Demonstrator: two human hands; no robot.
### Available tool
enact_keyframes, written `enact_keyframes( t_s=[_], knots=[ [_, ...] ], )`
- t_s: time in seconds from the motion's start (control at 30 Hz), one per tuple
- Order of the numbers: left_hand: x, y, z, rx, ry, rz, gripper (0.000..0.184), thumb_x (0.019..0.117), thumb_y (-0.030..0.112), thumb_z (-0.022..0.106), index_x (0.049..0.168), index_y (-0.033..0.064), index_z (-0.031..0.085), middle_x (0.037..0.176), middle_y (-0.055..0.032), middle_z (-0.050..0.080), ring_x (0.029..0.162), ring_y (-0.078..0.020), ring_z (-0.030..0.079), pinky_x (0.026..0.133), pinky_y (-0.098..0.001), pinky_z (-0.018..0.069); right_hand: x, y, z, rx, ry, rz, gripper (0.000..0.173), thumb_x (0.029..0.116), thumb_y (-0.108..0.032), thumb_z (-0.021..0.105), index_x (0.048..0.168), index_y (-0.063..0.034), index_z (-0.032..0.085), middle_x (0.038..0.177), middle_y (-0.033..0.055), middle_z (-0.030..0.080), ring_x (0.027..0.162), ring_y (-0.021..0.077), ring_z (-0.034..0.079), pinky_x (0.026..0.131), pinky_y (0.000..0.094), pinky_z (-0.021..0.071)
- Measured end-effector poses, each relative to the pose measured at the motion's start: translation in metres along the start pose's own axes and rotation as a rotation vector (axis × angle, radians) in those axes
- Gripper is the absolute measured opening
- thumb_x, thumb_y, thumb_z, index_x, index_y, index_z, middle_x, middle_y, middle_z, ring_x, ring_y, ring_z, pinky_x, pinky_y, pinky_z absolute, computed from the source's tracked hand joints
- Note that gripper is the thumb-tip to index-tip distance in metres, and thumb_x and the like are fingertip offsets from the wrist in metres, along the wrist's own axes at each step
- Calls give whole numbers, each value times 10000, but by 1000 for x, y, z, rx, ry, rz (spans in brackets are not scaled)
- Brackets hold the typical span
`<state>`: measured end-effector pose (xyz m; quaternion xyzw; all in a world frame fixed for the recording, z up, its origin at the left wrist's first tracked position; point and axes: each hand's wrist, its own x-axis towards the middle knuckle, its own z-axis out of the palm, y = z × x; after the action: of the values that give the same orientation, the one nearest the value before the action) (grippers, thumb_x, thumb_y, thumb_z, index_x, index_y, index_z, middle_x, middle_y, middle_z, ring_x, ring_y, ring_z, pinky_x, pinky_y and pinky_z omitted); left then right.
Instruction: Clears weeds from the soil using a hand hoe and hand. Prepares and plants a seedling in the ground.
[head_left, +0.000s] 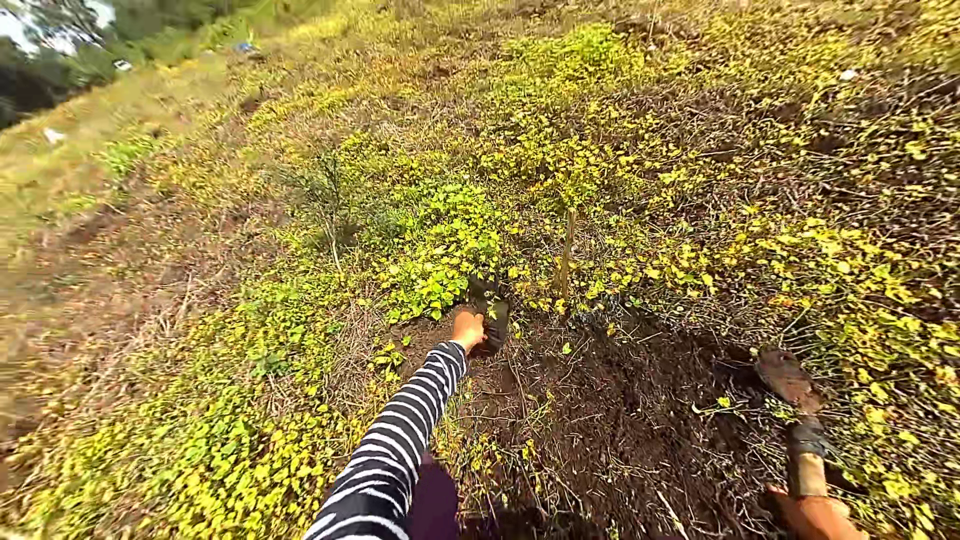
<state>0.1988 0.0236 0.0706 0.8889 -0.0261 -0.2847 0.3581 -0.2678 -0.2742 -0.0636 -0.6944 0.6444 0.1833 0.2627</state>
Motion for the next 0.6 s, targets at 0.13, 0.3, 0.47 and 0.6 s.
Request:
enact_keyframes(
  t_s=[0.13, 0.3, 0.47, 0.6],
  knots=[
    [-83, 4, 23, -103, -133, 10, 414, 1139, 236, 361, 1334, -100, 503, 1121, -208, 630, 884, -215, 711, 808, -350, 605, -35, -31, 3, 247, 280, -294, 648, 1030, -353, 594, 1505, 56, 432, 1457, 411, 449, 1337, 570, 480, 1068, 713, 404],
    [-171, 17, 95, -379, -287, -2, 384, 1138, 201, 370, 1299, -120, 506, 1102, -207, 611, 865, -224, 709, 795, -357, 614, -123, -111, 50, 1230, -482, -538, 745, 1083, -576, 39, 1572, -73, 286, 1362, 166, 569, 1078, 247, 660, 842, 434, 566],
    [-225, 27, 158, -290, -372, 114, 358, 1120, 202, 434, 1197, -117, 576, 1021, -189, 640, 849, -216, 693, 794, -366, 598, -140, -118, 44, 1710, -776, -394, 845, 991, -768, 75, 1388, -121, 446, 1068, 121, 700, 898, 249, 727, 711, 435, 635],
    [-235, 27, 167, -20, -228, 377, 479, 971, 239, 728, 1324, -36, 555, 1288, -271, 618, 1151, -373, 636, 999, -541, 513, -138, -99, 22, 1773, -763, -324, 701, 1056, -666, 131, 1438, -159, 428, 1209, 107, 648, 1033, 238, 677, 798, 425, 602]
  ],
)
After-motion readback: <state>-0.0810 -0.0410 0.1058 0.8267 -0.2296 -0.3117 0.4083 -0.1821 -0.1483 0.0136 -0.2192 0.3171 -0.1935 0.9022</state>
